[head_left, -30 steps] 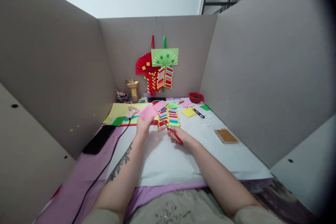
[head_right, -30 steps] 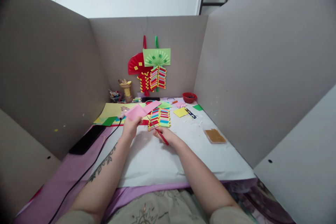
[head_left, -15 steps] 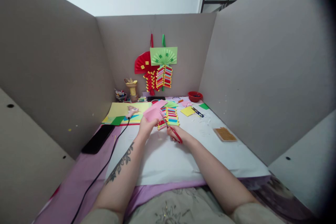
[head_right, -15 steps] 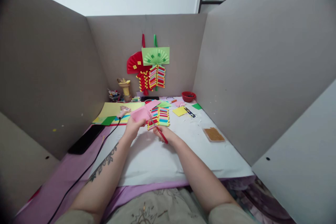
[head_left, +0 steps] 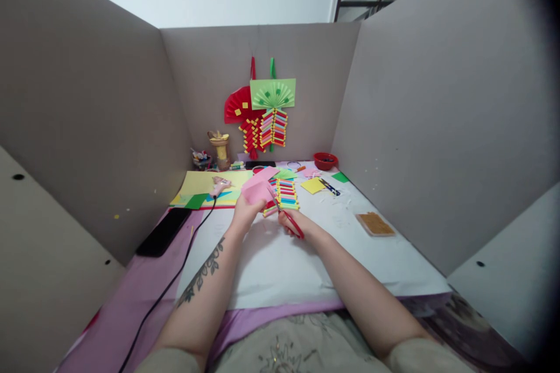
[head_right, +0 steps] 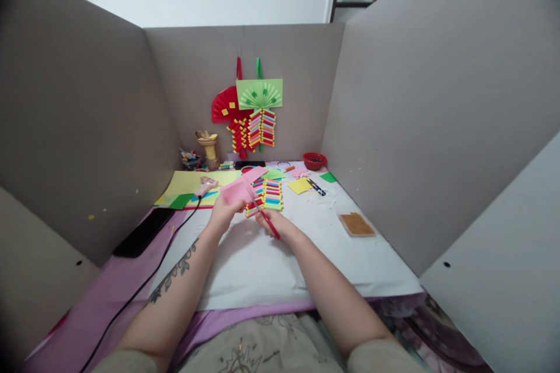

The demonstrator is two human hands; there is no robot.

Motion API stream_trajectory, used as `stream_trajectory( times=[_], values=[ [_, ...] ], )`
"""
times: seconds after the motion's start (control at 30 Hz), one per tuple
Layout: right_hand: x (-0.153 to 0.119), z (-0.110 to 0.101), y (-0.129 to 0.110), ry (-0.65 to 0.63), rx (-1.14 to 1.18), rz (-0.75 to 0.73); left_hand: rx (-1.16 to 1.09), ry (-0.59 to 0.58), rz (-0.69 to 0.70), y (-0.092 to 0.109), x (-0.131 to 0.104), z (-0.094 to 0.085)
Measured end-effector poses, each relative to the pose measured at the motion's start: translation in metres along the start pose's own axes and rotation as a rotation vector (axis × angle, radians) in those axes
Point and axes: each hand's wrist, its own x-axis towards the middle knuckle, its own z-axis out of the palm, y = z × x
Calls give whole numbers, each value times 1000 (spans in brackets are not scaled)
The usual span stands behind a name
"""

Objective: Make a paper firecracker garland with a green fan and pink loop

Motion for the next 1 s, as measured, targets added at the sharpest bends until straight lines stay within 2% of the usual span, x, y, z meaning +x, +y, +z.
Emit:
stream_trajectory(
  times=[0.17, 0.3, 0.6, 0.8, 1.0],
  values=[
    [-2, -1, -7, -22, -10, 13, 3, -52, 55, -2, 0, 0],
    [-8, -3, -15, -48, 22, 28, -4, -18, 80, -4, 2, -1],
    [-16, -7, -28, -216, 237, -33, -29, 11, 84, -1, 3, -2],
    [-18, -5, -38, -171, 175, 26, 10, 29, 96, -1, 2, 0],
    [-13, -3, -31, -136, 119, 3, 46, -13, 106, -2, 1, 1]
  ],
)
